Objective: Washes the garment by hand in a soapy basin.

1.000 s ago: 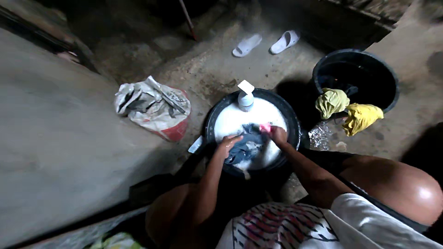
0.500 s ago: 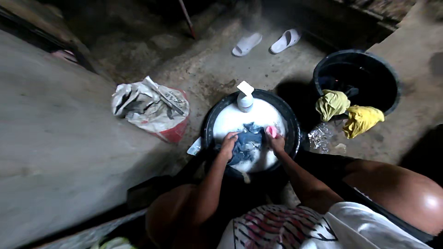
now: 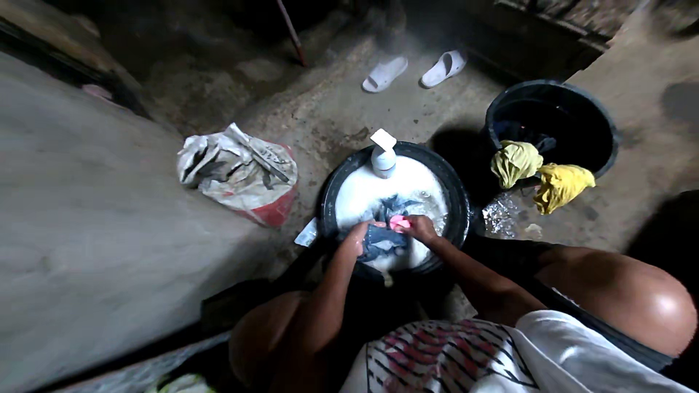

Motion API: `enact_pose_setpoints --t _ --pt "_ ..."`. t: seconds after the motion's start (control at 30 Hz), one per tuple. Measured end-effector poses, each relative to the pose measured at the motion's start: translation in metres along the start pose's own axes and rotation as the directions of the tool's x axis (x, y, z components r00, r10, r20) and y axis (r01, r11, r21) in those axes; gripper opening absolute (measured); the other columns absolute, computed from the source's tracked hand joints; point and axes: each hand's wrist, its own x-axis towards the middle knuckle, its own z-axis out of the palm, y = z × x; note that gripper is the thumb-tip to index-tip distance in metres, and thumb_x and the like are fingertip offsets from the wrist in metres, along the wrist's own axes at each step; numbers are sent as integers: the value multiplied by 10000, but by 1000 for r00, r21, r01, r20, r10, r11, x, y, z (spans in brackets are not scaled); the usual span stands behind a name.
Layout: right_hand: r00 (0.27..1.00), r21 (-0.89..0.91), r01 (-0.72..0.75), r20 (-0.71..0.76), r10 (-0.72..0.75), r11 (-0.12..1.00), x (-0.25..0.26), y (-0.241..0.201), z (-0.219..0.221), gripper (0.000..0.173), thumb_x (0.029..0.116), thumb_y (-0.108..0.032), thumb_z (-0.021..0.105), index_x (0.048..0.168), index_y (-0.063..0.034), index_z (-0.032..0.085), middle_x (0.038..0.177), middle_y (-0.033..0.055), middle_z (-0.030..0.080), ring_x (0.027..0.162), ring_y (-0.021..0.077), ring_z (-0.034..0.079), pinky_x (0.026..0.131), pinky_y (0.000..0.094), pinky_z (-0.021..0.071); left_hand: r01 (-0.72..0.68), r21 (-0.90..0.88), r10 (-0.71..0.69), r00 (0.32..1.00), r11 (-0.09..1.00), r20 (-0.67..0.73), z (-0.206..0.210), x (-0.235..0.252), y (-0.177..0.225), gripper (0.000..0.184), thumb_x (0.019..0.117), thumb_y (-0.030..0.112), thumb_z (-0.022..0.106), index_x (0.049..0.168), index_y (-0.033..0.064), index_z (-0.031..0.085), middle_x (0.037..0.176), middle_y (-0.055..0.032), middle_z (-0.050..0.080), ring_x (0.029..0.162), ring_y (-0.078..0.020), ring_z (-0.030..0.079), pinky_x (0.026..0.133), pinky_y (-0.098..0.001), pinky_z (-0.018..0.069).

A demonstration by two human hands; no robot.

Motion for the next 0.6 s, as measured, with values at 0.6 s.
enact_pose_setpoints --t 0.6 --pt "866 140 -388 -282 412 911 35 22 -25 501 1024 -359 612 1290 66 606 1326 306 599 1227 461 601 1027 629 475 -320 676 230 947 664 223 -15 24 -1 420 935 180 732 1291 -29 652 1341 -269 608 1289 -377 564 1104 -538 430"
